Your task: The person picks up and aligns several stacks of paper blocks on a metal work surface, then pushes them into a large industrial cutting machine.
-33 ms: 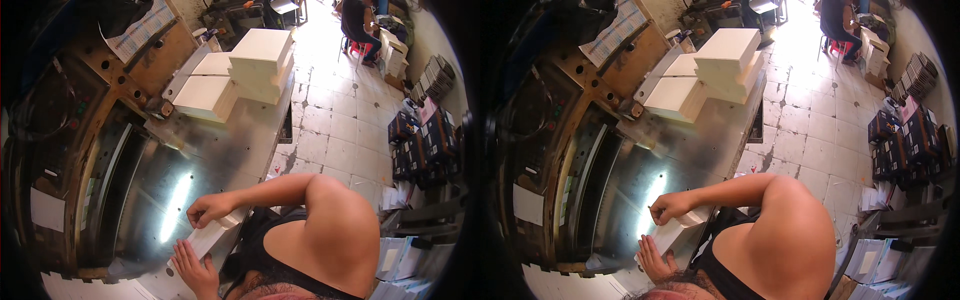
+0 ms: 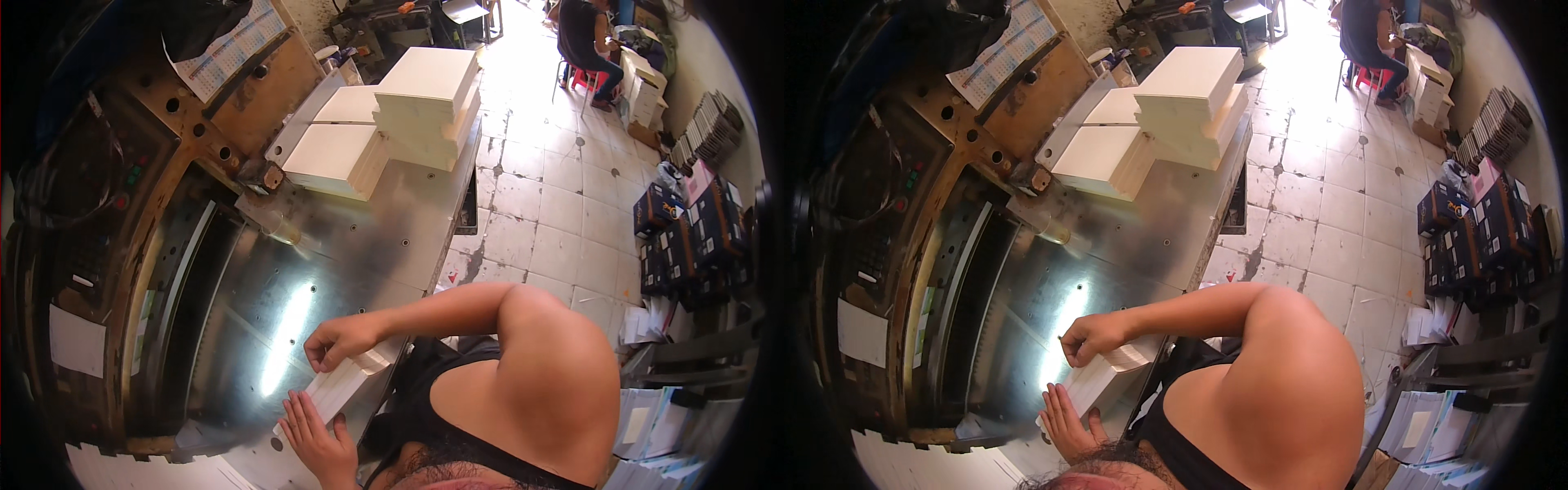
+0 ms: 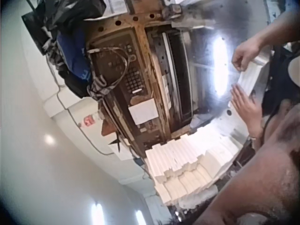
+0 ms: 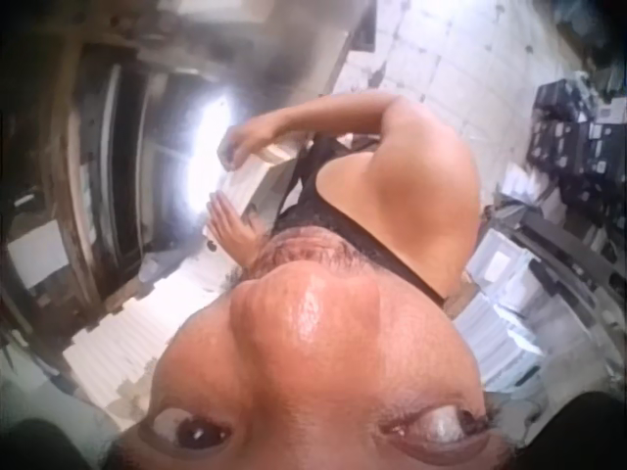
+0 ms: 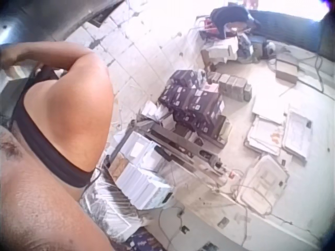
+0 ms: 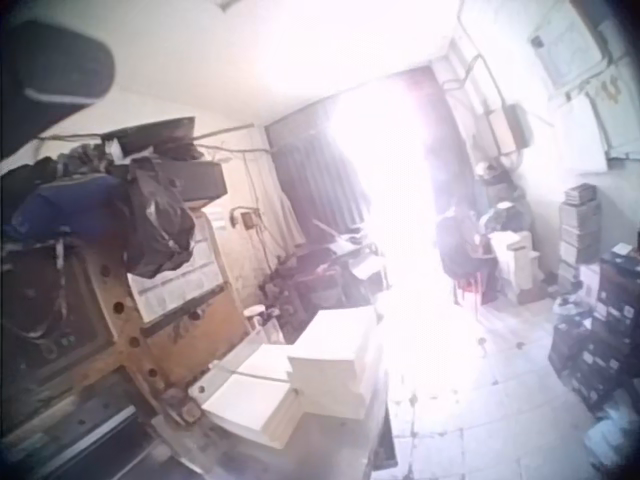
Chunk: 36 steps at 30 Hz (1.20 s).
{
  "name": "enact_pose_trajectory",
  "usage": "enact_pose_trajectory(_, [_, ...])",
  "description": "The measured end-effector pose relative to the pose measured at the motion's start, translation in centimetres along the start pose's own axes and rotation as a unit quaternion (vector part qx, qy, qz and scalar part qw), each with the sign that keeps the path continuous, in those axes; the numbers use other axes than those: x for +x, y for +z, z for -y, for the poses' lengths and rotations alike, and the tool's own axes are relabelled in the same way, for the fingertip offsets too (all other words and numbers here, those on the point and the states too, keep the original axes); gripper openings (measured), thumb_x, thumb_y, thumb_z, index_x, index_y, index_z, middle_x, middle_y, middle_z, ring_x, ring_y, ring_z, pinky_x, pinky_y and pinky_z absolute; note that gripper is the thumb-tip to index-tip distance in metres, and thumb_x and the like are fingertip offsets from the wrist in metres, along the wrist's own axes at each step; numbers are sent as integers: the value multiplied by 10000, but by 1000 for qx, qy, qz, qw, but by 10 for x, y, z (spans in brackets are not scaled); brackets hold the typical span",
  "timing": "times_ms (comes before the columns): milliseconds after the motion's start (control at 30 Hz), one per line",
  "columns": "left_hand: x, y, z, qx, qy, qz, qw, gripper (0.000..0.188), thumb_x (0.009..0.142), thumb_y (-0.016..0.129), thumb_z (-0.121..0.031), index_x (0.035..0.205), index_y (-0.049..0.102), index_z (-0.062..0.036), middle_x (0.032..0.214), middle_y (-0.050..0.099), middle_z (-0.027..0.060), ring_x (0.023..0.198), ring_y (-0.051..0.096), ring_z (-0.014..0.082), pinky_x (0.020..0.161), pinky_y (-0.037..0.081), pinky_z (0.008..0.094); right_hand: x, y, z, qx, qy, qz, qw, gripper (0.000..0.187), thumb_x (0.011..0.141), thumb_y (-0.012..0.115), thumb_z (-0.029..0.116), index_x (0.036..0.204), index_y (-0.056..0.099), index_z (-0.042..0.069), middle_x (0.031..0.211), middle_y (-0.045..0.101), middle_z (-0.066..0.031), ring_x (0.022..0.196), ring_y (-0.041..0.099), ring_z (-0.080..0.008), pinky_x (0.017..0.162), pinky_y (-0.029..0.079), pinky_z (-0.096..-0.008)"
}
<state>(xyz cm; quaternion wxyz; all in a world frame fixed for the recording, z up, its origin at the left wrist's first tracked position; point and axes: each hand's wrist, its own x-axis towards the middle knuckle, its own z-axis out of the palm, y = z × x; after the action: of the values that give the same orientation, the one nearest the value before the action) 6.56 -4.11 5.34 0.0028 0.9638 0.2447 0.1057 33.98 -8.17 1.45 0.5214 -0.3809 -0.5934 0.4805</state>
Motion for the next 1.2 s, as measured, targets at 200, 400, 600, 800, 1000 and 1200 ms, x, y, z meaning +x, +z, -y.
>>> enact_pose_trajectory(200, [-2,-2,-2,-6,-11,3,1000,766,949,606,-386,1574,381,-6,1627,383,209,1524,324,407,1239,195,574,15,-9,-4,-47,-4,-23,999,213,886,726,178,1014,685,13,933,714,-68,886,652,-163,787,514,-337])
enact_pose_trajectory(400, [-2,0,2,-17,-6,-5,1000,771,934,612,-363,1574,381,1,1628,383,212,1527,316,410,1242,185,568,12,-7,13,-235,-37,-173,956,398,857,811,268,1150,658,47,1097,696,-129,1059,658,-326,877,529,-419])
enact_pose_trajectory(600, [-3,4,0,0,-5,-10,1000,773,929,624,-353,1573,382,1,1622,391,215,1522,322,419,1238,187,582,9,7,41,-359,-165,-213,894,434,795,831,278,1159,674,101,1212,645,-125,1208,585,-335,1030,442,-472])
enact_pose_trajectory(800, [-4,9,1,3,17,-67,998,644,958,630,-353,1480,509,4,1543,502,198,1476,395,427,1222,248,585,12,17,49,-256,-2,52,965,455,854,791,296,1229,681,62,1146,724,-156,1038,704,-324,890,541,-428])
enact_pose_trajectory(1000, [-10,9,-7,21,2,-64,998,594,922,675,-267,1440,571,5,1553,505,172,1533,295,427,1243,87,641,19,8,20,-223,-18,97,970,354,896,727,315,1119,771,43,1037,776,-140,951,731,-292,869,543,-409])
enact_pose_trajectory(1200, [-14,4,-17,66,-50,-94,992,558,890,704,-271,1389,627,-32,1520,541,149,1497,356,420,1236,75,655,29,0,26,-283,-17,54,957,348,911,690,327,1071,774,30,1006,766,-175,938,724,-341,845,543,-430])
